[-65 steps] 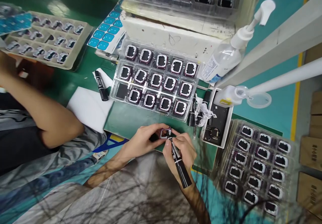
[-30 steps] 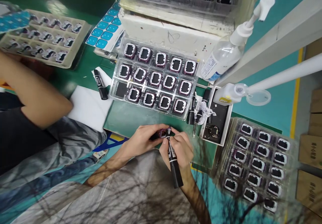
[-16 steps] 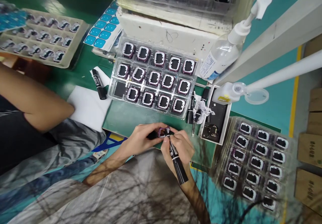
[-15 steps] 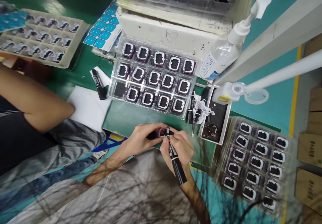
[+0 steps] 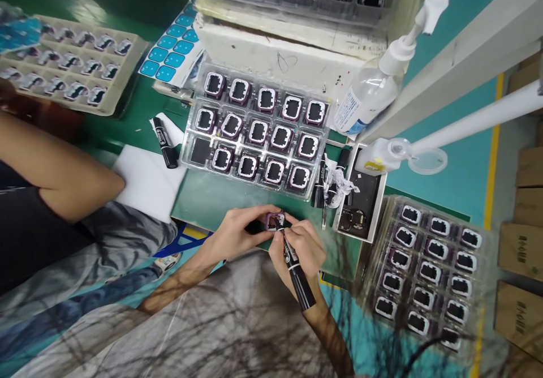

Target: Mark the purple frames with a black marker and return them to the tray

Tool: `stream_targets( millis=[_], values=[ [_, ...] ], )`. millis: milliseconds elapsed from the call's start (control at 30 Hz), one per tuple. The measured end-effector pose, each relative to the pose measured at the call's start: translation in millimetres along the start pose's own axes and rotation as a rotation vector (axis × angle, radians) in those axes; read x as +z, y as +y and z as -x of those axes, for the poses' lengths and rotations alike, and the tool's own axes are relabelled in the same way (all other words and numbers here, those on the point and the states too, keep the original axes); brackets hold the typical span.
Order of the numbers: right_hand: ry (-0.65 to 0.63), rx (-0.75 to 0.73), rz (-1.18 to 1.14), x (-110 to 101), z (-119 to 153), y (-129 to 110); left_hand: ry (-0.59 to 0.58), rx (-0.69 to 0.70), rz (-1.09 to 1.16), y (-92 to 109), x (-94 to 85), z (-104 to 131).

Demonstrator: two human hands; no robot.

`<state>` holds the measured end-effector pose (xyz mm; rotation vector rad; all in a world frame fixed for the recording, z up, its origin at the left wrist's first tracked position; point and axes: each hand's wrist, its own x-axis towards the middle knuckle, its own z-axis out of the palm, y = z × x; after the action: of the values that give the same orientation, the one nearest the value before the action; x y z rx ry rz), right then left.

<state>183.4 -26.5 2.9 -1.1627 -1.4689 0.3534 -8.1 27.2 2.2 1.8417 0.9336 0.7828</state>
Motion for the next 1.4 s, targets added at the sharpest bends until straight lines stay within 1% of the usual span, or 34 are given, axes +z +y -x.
stream_targets(
  millis=[133, 233, 467, 667, 933, 1133, 1267, 1400],
  values=[
    [0.018, -0.015, -0.026, 0.4, 1.5, 1.9, 0.002, -0.076, 0.063, 2.9, -1.0, -2.2],
    [0.027, -0.019, -0.006, 1.7, 1.1, 3.2, -0.001, -0.104, 0.093, 6.1, -1.9, -3.8],
    [0.046, -0.004, 0.03, 4.3, -0.8, 3.0, -0.003, -0.094, 0.076, 6.4, -1.2, -2.8],
    [0.023, 0.034, 0.066, 1.9, 3.7, 5.1, -0.012, -0.069, 0.029, 2.9, 0.2, -1.9],
    [0.023, 0.024, 0.072, 2.4, 3.7, 7.0, -0.009, -0.044, 0.014, -1.4, 1.4, 0.2],
    [0.036, 0.044, 0.043, 1.7, 6.6, 8.3, -0.047, -0.09, 0.022, 3.4, -1.5, -2.1],
    [0.038, 0.059, 0.01, 0.8, 8.1, 8.4, -0.034, -0.098, 0.049, 5.1, -2.9, -3.6],
    [0.089, 0.001, -0.039, 2.9, 2.0, 5.5, -0.03, -0.098, 0.095, 6.4, -4.2, -3.6]
  ],
)
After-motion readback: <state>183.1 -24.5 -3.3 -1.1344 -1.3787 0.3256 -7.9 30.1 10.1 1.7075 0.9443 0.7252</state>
